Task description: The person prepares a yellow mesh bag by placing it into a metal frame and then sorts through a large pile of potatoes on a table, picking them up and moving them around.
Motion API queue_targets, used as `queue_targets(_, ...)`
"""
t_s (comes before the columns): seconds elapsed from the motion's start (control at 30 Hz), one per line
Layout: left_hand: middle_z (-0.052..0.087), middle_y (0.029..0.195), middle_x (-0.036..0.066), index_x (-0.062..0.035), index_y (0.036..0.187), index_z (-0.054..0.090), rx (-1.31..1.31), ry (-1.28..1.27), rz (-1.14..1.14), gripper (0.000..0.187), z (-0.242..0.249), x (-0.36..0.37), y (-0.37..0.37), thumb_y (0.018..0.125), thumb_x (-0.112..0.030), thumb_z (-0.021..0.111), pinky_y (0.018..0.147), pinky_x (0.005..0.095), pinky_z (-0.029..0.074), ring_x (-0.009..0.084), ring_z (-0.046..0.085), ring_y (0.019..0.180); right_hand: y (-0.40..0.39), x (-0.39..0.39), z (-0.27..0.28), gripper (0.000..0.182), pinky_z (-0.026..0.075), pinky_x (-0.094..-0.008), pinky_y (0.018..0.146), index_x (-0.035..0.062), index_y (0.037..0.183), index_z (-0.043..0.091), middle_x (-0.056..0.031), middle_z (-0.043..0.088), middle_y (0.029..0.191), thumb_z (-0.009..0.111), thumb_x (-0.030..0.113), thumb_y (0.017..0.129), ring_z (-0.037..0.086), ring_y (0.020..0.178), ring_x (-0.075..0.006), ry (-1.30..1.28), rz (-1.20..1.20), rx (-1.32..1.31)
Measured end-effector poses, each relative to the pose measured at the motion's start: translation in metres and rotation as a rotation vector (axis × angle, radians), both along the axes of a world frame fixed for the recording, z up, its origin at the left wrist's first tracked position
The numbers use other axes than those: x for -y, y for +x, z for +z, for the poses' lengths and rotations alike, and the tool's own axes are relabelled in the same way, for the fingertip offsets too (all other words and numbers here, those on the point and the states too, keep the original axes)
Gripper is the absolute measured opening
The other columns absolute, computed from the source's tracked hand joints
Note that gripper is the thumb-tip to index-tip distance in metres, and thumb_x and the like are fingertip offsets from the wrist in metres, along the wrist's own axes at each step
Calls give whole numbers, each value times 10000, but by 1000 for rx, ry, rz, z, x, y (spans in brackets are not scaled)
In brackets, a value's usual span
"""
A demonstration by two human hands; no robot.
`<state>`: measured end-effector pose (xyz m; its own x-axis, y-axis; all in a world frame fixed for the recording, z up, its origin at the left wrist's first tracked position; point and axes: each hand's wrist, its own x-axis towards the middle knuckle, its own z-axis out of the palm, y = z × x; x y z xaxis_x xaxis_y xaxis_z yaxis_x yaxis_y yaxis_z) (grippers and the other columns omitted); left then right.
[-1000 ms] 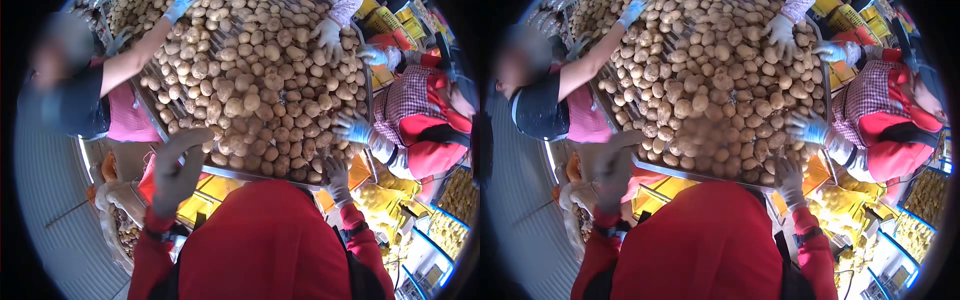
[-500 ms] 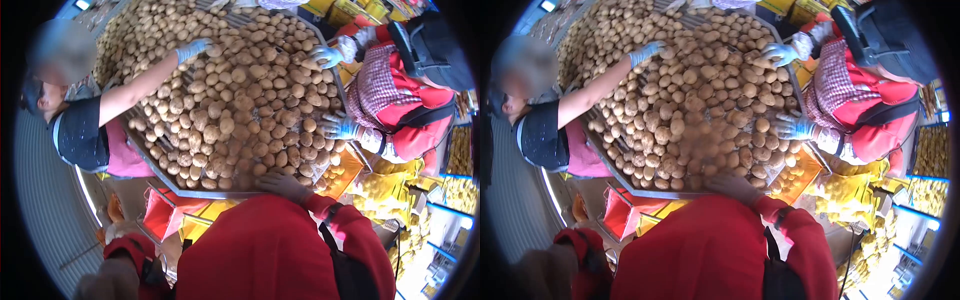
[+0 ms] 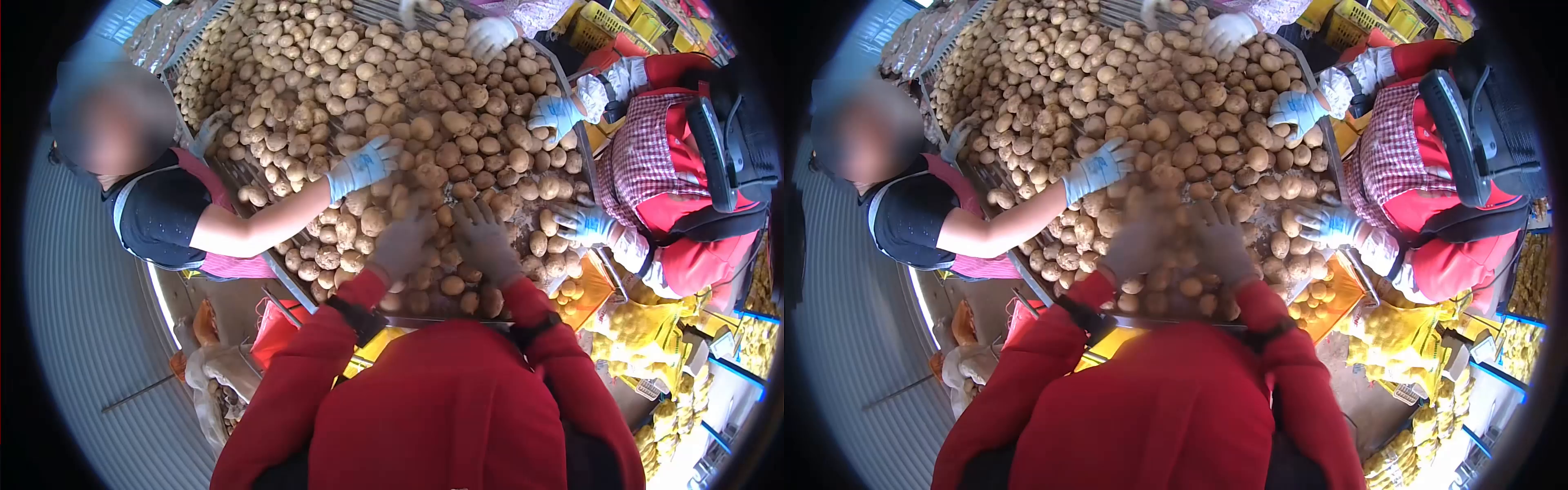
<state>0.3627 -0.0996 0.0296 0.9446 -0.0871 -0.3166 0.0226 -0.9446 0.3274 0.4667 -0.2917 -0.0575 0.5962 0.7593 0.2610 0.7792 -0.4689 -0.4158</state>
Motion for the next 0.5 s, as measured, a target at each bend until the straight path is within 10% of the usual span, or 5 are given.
queue_targets(0.23,666,1261,146,-121,1358,591,139,-105,124,455,-57,65,-51,933,-260,671,800,464,585,338,726,965,-26,67,-6,548,444,-515,1079,117,1325,626,-155,536,1466,713,246,799,525,1312,-389,-207,68,106)
queue_targets(0.5,711,1305,127,-166,1420,632,128,-418,220,476,-14,0,-121,954,-209,719,819,408,612,329,752,996,17,37,27,211,580,-491,737,124,1112,671,-110,727,945,651,208,920,732,857,-351,-376,33,-231)
